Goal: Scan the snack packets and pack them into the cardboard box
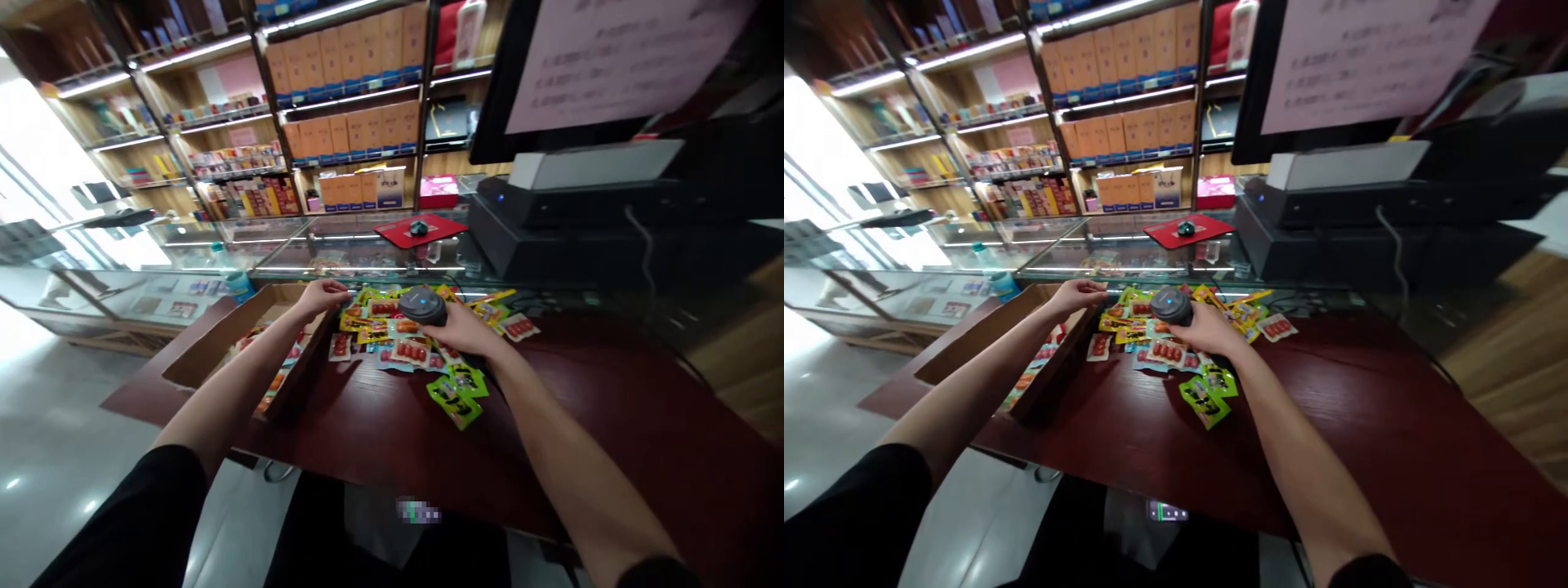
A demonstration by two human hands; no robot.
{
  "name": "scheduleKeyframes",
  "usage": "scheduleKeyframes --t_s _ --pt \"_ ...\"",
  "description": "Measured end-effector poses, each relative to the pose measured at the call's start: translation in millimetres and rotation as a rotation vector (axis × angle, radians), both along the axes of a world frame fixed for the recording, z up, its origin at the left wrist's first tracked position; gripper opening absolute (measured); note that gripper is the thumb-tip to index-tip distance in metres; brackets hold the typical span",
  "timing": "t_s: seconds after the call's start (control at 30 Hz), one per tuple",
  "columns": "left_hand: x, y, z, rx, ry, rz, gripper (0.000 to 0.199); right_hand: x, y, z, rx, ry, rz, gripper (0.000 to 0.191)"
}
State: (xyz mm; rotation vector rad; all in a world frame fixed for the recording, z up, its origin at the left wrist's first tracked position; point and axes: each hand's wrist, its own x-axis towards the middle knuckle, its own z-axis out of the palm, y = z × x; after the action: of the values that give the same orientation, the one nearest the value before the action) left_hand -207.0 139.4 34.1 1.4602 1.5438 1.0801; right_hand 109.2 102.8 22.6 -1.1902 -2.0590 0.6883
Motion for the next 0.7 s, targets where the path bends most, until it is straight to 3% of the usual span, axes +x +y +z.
scheduleKeyframes --t_s 0.17,0.27,0.33,0.47,0.53,0.7 --pt "44 45 -25.2 0.017 0.338 -0.049 0.045 16 13 -6.5 -0.012 0.047 -0.032 0.046" --pt "62 57 -32.4 -0.012 0.603 -0.040 0.029 19 18 -11.7 -0.017 0.055 -0.055 0.046" --pt "68 59 -36.7 -0.067 0.711 -0.061 0.034 20 20 -14.8 -0.024 0.049 -0.067 0.045" --pt "72 61 -46.8 -0.100 0.713 -0.213 0.025 20 22 -19.3 -0.051 0.031 -0.077 0.039" --pt "72 62 -50.3 -0.094 0.694 -0.275 0.031 20 22 -20.4 -0.054 0.023 -0.071 0.037" --pt "74 67 -53.1 -0.135 0.701 -0.317 0.037 18 21 -19.2 -0.052 -0.005 -0.070 0.035"
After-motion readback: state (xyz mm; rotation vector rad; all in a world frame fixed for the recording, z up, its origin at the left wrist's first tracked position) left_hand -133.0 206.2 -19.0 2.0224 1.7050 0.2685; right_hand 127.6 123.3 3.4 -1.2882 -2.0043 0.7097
